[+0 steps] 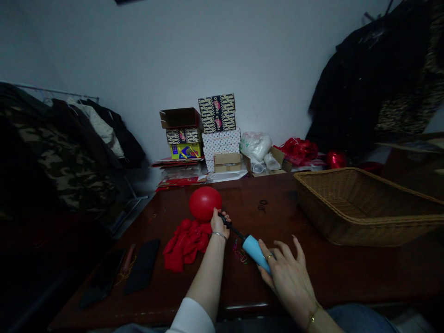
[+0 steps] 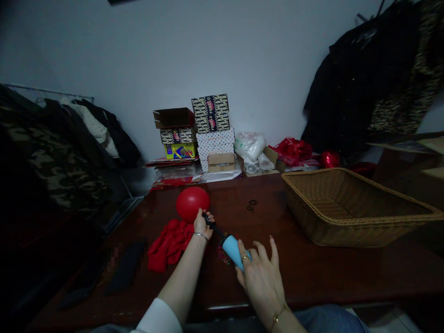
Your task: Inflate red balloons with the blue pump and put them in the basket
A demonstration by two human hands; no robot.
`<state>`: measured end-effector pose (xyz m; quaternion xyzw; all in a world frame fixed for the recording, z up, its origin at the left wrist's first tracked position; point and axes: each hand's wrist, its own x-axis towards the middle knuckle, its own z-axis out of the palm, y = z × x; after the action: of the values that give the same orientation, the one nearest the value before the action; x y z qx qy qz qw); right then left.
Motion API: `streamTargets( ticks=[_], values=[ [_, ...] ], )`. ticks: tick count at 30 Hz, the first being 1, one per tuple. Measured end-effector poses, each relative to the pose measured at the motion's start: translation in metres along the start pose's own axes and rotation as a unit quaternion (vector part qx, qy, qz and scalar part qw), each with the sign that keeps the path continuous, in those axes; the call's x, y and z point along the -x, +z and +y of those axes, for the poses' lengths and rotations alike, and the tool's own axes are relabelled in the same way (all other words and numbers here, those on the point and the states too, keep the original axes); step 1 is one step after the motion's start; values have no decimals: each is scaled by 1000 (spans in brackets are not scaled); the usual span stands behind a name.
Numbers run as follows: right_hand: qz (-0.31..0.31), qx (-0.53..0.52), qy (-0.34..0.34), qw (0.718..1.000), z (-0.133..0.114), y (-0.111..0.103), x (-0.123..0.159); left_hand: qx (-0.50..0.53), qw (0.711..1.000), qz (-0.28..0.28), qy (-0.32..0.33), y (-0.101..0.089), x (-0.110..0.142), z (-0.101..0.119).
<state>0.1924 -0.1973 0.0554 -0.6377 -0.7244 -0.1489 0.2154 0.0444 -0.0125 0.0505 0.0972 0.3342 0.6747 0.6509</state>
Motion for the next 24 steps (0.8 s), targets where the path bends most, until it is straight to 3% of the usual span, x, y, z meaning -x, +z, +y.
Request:
streamTargets(
  ticks=[5, 12, 24],
  values=[
    [-22, 8, -4, 1000, -12, -1, -13, -24, 999, 7, 24, 1, 3, -5],
    [-41, 10, 1, 999, -22, 3, -32, -48, 999, 22, 10, 1, 5, -13],
    [-22, -5, -1, 1000, -9, 11, -10, -52, 998, 37, 6, -7, -1, -19]
  ],
)
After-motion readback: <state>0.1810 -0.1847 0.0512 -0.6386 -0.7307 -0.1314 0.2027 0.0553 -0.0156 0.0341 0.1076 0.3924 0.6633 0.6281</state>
